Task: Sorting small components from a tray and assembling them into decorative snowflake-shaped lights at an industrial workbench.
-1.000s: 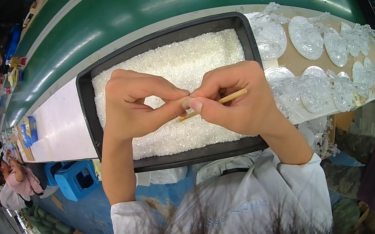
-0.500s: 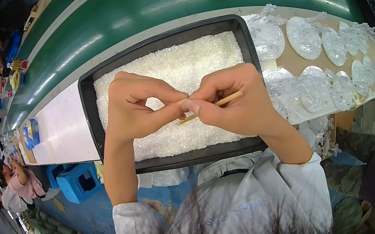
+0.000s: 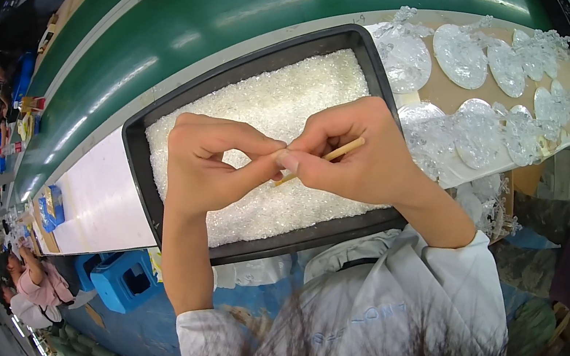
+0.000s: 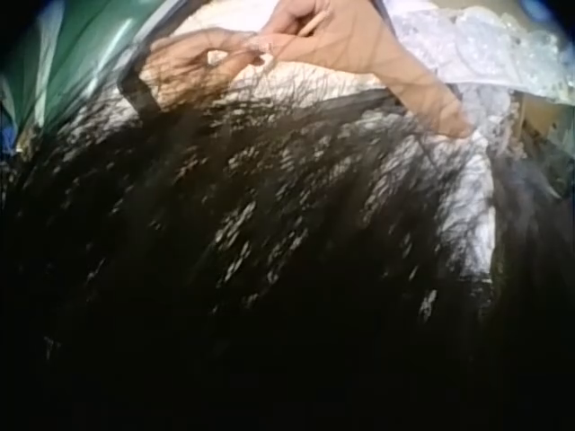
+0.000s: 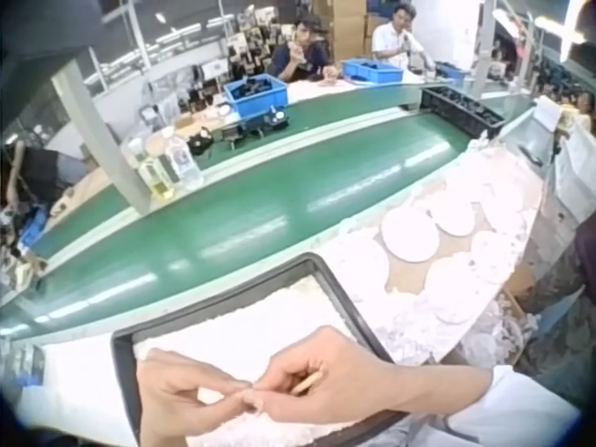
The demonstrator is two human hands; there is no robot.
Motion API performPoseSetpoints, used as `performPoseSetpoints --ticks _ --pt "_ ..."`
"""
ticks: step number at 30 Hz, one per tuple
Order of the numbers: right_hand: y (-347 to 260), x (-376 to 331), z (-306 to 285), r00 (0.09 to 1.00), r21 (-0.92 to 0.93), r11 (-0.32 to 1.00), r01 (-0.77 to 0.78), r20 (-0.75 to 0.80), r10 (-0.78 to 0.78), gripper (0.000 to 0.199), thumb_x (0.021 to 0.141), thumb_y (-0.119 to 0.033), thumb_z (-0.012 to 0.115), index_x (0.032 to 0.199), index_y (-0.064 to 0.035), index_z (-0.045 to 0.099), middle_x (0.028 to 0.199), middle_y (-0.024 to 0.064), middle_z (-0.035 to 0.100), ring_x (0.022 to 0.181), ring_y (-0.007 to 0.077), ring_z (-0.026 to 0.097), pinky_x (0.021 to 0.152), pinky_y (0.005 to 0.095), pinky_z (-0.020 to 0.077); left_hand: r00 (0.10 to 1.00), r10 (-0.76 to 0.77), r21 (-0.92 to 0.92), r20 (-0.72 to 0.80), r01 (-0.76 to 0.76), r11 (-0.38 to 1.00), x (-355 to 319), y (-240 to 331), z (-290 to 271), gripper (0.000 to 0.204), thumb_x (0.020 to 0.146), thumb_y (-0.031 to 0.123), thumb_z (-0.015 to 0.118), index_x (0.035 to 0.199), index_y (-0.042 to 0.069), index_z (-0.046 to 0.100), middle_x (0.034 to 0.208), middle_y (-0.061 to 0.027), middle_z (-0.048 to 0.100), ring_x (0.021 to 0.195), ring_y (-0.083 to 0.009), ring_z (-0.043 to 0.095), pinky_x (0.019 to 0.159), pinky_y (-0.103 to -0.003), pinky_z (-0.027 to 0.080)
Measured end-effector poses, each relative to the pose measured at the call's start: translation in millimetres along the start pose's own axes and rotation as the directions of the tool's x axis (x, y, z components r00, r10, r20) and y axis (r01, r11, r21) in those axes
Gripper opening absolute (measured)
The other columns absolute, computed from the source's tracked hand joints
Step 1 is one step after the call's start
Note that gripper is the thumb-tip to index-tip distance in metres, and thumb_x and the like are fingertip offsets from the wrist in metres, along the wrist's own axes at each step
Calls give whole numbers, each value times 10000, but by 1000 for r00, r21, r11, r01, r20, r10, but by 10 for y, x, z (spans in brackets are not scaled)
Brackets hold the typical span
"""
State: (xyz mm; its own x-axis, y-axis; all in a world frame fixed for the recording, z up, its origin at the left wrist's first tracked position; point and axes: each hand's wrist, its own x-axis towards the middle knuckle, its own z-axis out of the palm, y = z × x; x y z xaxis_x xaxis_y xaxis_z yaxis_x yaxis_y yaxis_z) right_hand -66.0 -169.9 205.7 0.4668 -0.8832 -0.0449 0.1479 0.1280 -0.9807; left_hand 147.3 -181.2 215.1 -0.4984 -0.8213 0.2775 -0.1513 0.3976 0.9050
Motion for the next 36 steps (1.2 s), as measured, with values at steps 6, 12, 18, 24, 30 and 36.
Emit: performPoseSetpoints --ticks 6,12,18,24,30,36 --pt "5 -1 -17 999 -41 999 32 9 -32 54 816 -36 733 793 12 726 675 22 678 608 23 548 519 200 407 997 -66 -12 -29 66 998 -13 36 7 93 747 -85 775 822 -72 721 721 -154 720 621 -189 713 568 -239 550" --pt "1 3 -27 1000 -47 998 29 12 -28 72 822 -9 671 839 14 737 678 14 665 620 28 539 531 211 403 992 -107 -13 -71 106 994 9 42 27 40 772 -17 782 759 -20 745 664 -87 718 603 -128 703 549 -207 531" --pt "41 12 3 992 -46 995 89 -89 -93 158 860 -16 573 916 15 717 731 40 660 619 45 534 529 216 397 980 -149 -137 -134 130 982 -23 17 -60 53 816 -32 749 831 -68 713 737 -131 716 635 -171 700 573 -250 560" --pt "116 -6 -142 964 -131 956 263 0 -265 206 891 -101 438 735 -7 533 705 53 599 555 57 427 513 227 353 954 -228 -305 -193 162 938 -61 -5 -180 72 874 -26 694 898 -88 668 738 -156 686 617 -184 672 565 -278 570" --pt "83 -17 -65 956 -85 956 280 -64 -285 245 931 -146 426 739 -25 518 694 53 588 545 60 407 509 231 339 958 -246 -370 -147 177 912 -47 -13 -137 88 887 0 694 889 -84 667 729 -156 685 594 -187 667 537 -281 564" --pt "103 7 -45 951 -185 941 284 -73 -302 129 922 -97 592 819 -20 583 693 -1 600 586 35 478 520 213 378 960 -241 -379 -140 173 909 -58 -30 -102 134 899 49 708 891 -78 668 719 -150 683 586 -187 666 515 -275 553"
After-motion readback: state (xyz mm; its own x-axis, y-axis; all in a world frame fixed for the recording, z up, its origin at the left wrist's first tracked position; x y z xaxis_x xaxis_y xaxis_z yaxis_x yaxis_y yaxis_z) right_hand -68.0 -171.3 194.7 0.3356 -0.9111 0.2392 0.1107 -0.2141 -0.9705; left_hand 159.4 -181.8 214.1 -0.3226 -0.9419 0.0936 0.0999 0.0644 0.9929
